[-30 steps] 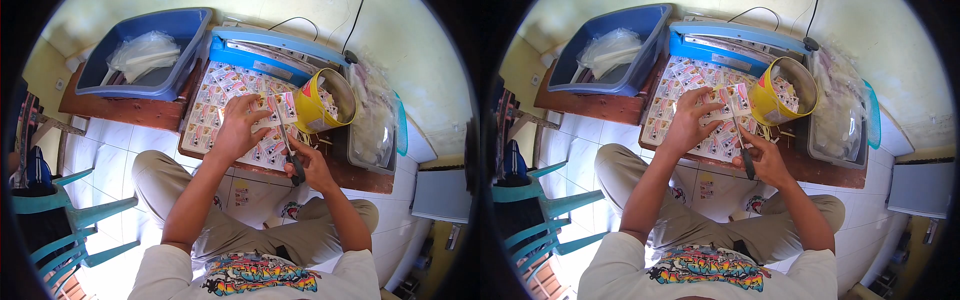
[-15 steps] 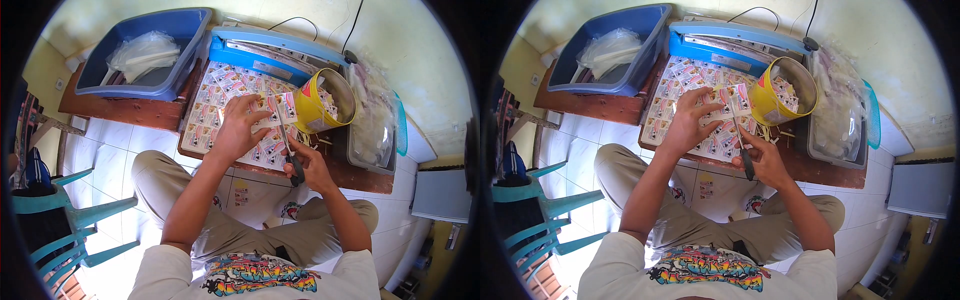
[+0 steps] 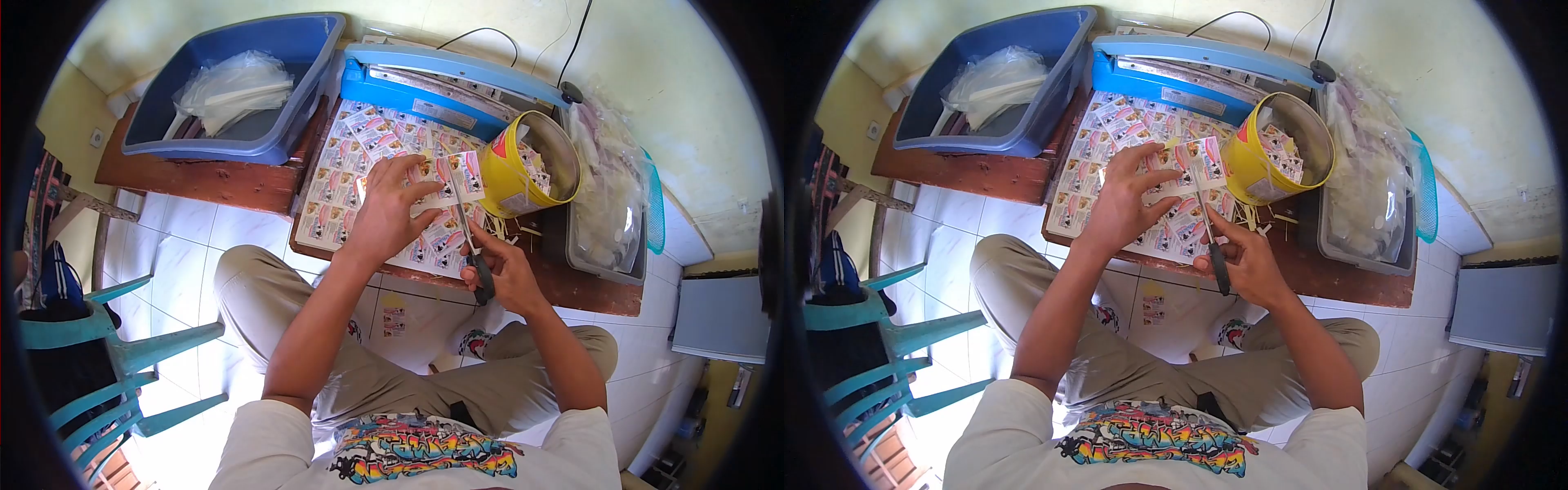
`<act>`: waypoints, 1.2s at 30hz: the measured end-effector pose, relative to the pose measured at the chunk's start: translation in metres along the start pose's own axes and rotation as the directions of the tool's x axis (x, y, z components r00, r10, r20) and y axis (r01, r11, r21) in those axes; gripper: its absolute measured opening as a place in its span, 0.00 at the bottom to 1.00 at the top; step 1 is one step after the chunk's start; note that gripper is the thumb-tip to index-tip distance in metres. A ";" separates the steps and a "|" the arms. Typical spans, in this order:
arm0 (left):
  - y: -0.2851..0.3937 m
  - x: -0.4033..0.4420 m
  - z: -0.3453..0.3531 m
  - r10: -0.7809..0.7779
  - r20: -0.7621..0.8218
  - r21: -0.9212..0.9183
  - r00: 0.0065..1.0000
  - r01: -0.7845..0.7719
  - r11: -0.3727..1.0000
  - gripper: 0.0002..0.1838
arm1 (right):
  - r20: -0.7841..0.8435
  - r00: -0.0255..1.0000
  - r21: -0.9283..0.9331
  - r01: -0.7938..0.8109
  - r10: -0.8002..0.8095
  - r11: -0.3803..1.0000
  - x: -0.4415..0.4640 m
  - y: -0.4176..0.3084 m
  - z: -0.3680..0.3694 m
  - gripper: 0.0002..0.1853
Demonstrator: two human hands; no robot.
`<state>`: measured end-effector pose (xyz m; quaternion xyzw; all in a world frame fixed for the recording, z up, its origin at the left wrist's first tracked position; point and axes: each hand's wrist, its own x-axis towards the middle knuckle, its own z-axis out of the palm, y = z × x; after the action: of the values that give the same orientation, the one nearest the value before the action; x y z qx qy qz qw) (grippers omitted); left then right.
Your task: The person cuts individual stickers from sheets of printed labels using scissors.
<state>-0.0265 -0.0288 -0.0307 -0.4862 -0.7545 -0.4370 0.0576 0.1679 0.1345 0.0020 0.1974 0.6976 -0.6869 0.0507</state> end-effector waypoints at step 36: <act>-0.001 -0.001 0.001 -0.012 0.002 -0.024 1.000 0.012 1.000 0.22 | -0.008 1.000 0.012 -0.029 0.029 1.000 -0.001 -0.001 -0.002 0.47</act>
<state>-0.0268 -0.0285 -0.0328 -0.4828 -0.7521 -0.4461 0.0483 0.1688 0.1361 0.0038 0.2107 0.6909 -0.6892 0.0565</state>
